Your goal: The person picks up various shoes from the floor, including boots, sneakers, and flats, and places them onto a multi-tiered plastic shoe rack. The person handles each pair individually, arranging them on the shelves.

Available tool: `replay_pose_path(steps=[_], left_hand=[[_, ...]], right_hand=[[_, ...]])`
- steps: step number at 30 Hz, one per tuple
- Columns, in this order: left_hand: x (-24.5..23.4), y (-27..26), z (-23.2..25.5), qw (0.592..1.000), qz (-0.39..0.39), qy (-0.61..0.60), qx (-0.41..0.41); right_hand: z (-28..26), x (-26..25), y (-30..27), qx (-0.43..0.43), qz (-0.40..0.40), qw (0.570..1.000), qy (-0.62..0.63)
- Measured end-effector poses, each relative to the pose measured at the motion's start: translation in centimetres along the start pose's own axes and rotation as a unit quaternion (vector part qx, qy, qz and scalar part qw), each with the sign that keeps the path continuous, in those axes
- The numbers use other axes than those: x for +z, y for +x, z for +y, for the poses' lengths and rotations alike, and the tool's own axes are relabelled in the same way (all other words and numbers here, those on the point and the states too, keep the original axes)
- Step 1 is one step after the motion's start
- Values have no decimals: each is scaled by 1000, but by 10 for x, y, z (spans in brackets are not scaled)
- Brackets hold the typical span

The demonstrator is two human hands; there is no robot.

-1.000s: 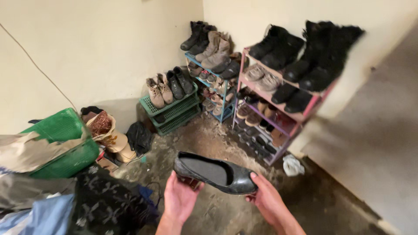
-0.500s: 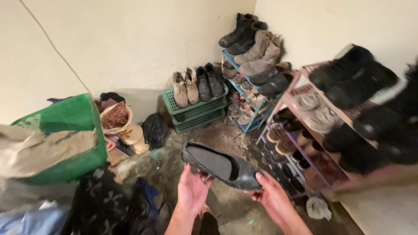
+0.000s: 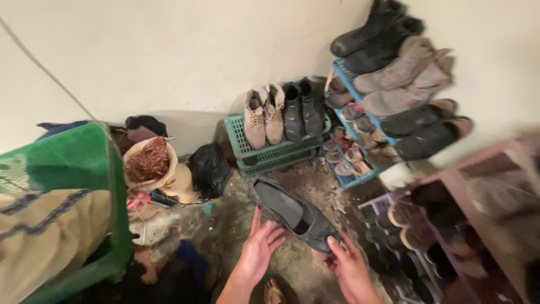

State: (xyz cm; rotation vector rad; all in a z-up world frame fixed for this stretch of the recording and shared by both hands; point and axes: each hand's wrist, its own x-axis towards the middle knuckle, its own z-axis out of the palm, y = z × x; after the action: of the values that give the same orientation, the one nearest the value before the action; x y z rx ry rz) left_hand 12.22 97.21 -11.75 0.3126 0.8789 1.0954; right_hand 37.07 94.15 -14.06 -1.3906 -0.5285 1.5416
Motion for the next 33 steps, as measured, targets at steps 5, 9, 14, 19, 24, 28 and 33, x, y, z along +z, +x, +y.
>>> replay_pose_path(steps=[5,9,14,19,24,28,33], left_hand=[[-102,95,-69,995,25,76,-62],[-227,158,-198,998,10,-1,-61],[-343,204,-349,969,-63,-225,-84],[-367,223,-398,970,107,-108,-189],[-366,250,-378,959,154,-93,-217],[-369,271,-364,957,170,-82,-221],[-380,292,-365,954,185,-72,-224]], right_hand=[[72,15,127,62,43,996,57],[144,10,226,67,14,997,48],[220,5,347,72,-4,994,87],[268,19,441,78,18,991,103],[288,45,520,60,4,991,123],[292,75,580,53,-9,988,147],[283,121,647,44,-31,987,151]])
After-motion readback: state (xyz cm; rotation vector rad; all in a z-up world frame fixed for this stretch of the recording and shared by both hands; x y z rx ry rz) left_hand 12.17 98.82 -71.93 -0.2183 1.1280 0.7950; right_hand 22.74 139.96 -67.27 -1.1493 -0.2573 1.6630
